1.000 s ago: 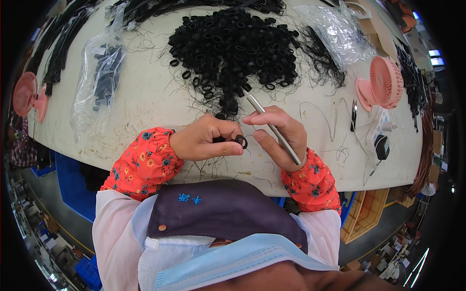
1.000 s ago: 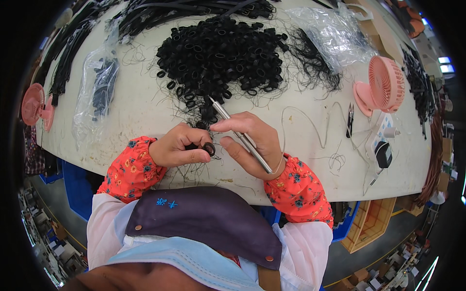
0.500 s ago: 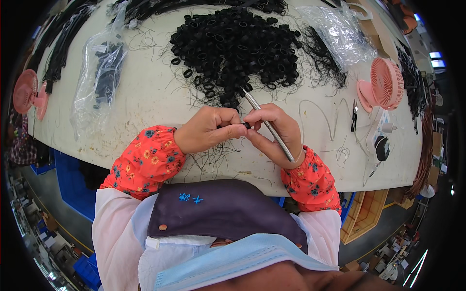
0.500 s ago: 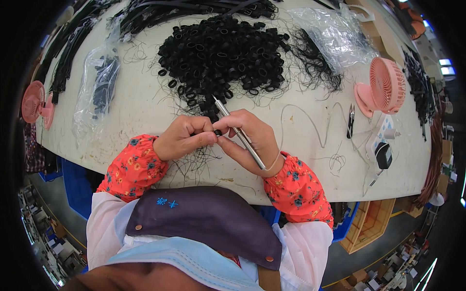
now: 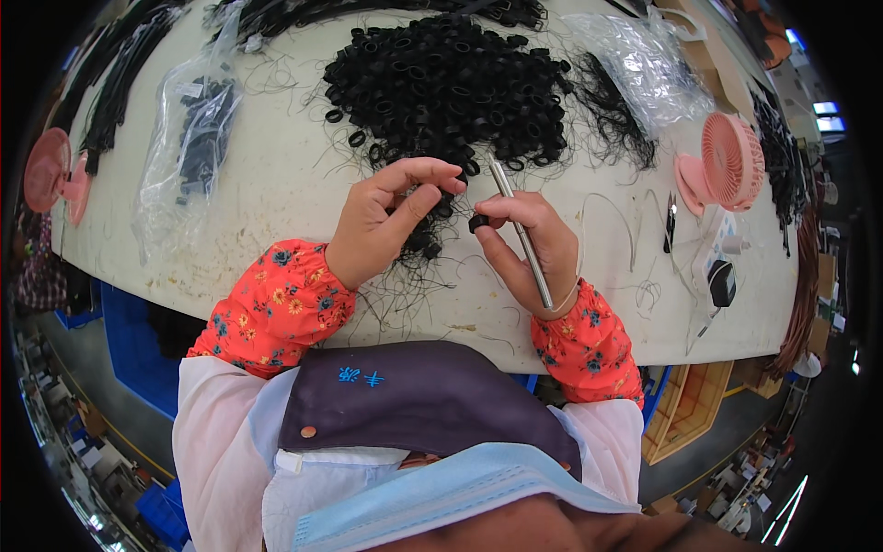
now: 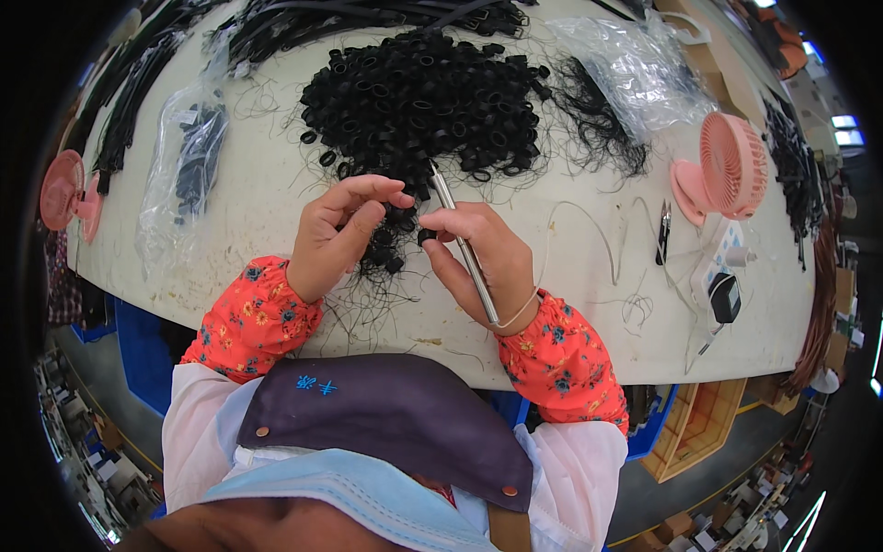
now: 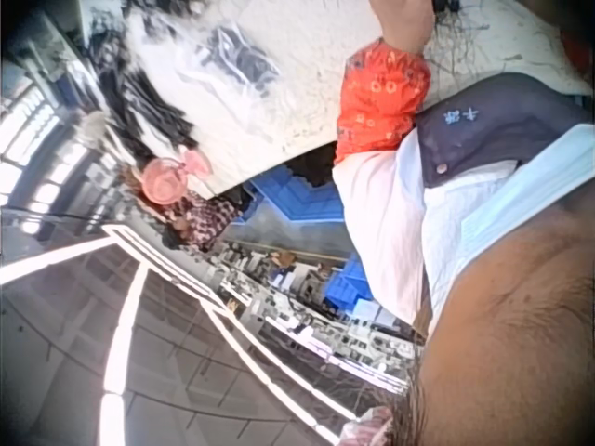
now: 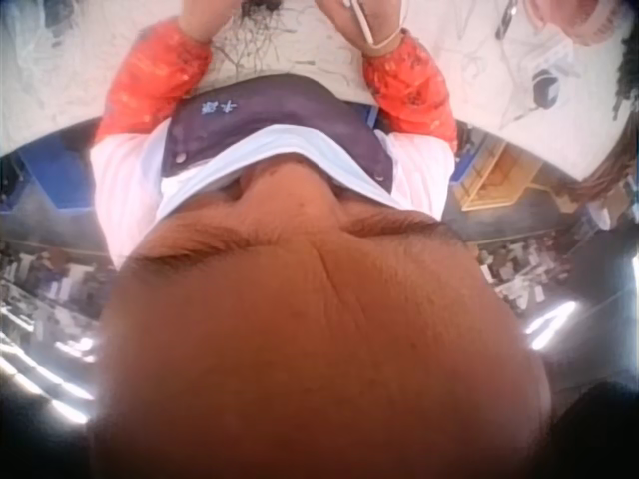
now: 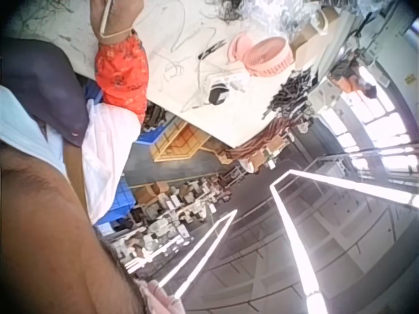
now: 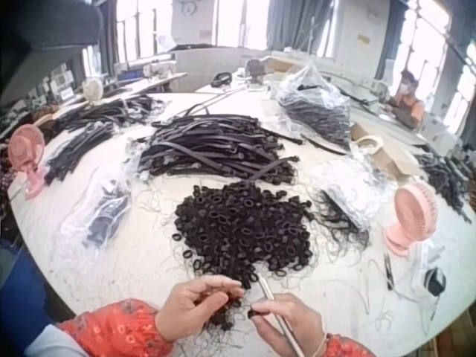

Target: The person sits at a workbench in a factory setting and repeatedly assembles small black hair accessories. Using a metal tool, they insert a thin wire into a black plastic ring and then pull a bundle of black hair through the ring. The process is repeated for multiple units, with the finished items placed on the table.

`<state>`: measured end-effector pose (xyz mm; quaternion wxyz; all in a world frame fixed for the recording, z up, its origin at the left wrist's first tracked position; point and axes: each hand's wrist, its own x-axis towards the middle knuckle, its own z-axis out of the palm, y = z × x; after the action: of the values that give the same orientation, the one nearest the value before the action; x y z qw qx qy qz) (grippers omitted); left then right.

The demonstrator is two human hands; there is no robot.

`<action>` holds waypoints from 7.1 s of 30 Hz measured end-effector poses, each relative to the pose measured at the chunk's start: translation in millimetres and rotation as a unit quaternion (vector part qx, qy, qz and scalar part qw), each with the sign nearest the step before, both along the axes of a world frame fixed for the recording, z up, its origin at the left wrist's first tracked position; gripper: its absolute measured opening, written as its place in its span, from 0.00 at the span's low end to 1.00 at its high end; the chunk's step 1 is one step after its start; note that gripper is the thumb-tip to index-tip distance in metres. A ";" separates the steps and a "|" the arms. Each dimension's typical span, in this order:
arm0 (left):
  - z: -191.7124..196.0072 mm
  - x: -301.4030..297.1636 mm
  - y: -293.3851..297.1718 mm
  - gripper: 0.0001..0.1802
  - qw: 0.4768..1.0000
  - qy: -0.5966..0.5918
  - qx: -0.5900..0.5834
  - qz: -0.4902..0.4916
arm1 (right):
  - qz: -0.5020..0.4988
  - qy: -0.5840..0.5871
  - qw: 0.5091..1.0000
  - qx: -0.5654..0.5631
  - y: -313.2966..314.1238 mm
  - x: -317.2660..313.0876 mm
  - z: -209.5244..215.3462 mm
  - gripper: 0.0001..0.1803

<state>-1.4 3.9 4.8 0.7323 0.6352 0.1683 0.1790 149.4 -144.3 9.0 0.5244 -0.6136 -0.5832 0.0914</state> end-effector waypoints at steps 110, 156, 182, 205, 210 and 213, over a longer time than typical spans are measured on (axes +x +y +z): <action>-11.0 3.5 -2.5 0.10 0.995 0.057 0.037 -0.074 | -0.008 -0.065 0.998 0.005 0.9 -1.9 2.6 0.17; -15.4 2.4 -13.6 0.04 0.999 -0.013 0.039 -0.023 | 0.109 0.276 0.954 -0.037 -8.9 0.0 5.2 0.10; -6.4 6.1 -16.1 0.11 0.994 -0.006 0.108 0.027 | -0.052 0.132 0.990 -0.020 -0.6 -5.4 -11.1 0.16; -7.7 4.8 -15.2 0.09 0.997 0.028 -0.058 -0.036 | 0.014 0.370 0.928 -0.039 0.8 -9.7 -8.3 0.16; -11.1 2.6 -16.0 0.05 1.000 0.024 -0.008 -0.004 | 0.032 0.408 0.911 -0.053 -0.1 -9.7 -4.9 0.17; -6.5 2.0 -16.5 0.05 1.000 0.022 0.019 0.007 | 0.049 0.451 0.889 -0.062 -0.2 -8.3 -4.6 0.17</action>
<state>0.6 -12.6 -1.7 0.7151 0.6514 0.1852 0.1730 141.2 -144.4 4.4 0.6866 -0.5083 -0.3063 0.4200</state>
